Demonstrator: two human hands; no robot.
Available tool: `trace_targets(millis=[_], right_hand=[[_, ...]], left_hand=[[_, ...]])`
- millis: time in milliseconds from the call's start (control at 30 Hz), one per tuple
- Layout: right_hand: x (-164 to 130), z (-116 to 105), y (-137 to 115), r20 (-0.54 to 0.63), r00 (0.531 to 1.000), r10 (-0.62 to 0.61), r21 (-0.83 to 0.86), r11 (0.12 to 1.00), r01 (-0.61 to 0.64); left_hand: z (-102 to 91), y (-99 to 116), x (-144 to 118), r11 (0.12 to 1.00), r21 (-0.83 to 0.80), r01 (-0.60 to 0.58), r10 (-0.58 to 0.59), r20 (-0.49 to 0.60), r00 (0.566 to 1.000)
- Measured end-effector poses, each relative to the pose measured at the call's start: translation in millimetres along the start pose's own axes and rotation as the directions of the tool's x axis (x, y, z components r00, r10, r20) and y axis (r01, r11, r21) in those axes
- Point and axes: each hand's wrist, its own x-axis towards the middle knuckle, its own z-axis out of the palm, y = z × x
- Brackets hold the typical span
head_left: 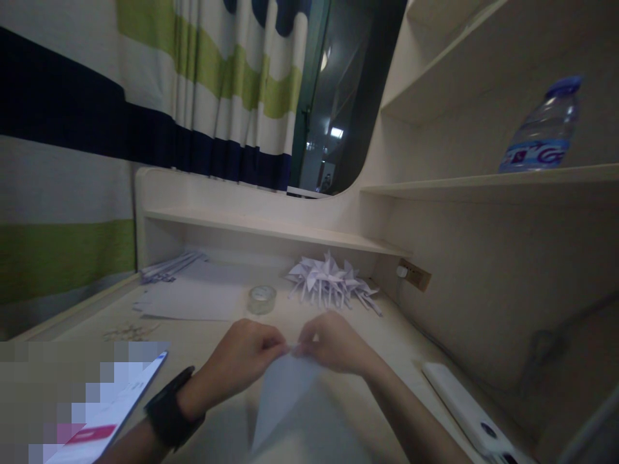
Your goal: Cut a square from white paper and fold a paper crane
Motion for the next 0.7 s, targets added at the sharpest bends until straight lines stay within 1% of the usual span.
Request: trace_targets(millis=[67, 167, 267, 367, 500, 633, 700], right_hand=[[0, 0, 0, 0.000, 1.000, 0.017, 0.021, 1.000, -0.017], [0, -1, -2, 0.022, 0.999, 0.037, 0.063, 0.997, -0.038], [-1, -4, -3, -0.027, 0.997, 0.074, 0.077, 0.994, -0.072], [-1, -5, -3, -0.030, 0.995, 0.098, 0.126, 0.988, -0.094], [-1, -5, -1, -0.067, 0.994, 0.087, 0.192, 0.979, -0.073], [-2, -3, 4, -0.028, 0.994, 0.105, 0.214, 0.972, -0.097], [-2, -1, 8, -0.021, 0.994, 0.109, 0.238, 0.966, -0.101]], left_hand=[[0.6, 0, 0, 0.999, -0.038, 0.012, -0.013, -0.023, 1.000], [1.3, 0, 0, 0.995, -0.081, 0.050, -0.052, -0.030, 0.998], [0.6, 0, 1, 0.989, -0.103, 0.103, -0.106, -0.023, 0.994], [-1.5, -1, 2, 0.978, -0.157, 0.140, -0.144, -0.014, 0.989], [-4.1, -4, 3, 0.974, -0.183, 0.135, -0.138, -0.004, 0.990], [-2.6, -11, 4, 0.969, -0.206, 0.136, -0.133, 0.028, 0.991], [-0.2, -16, 6, 0.959, -0.244, 0.144, -0.141, 0.030, 0.990]])
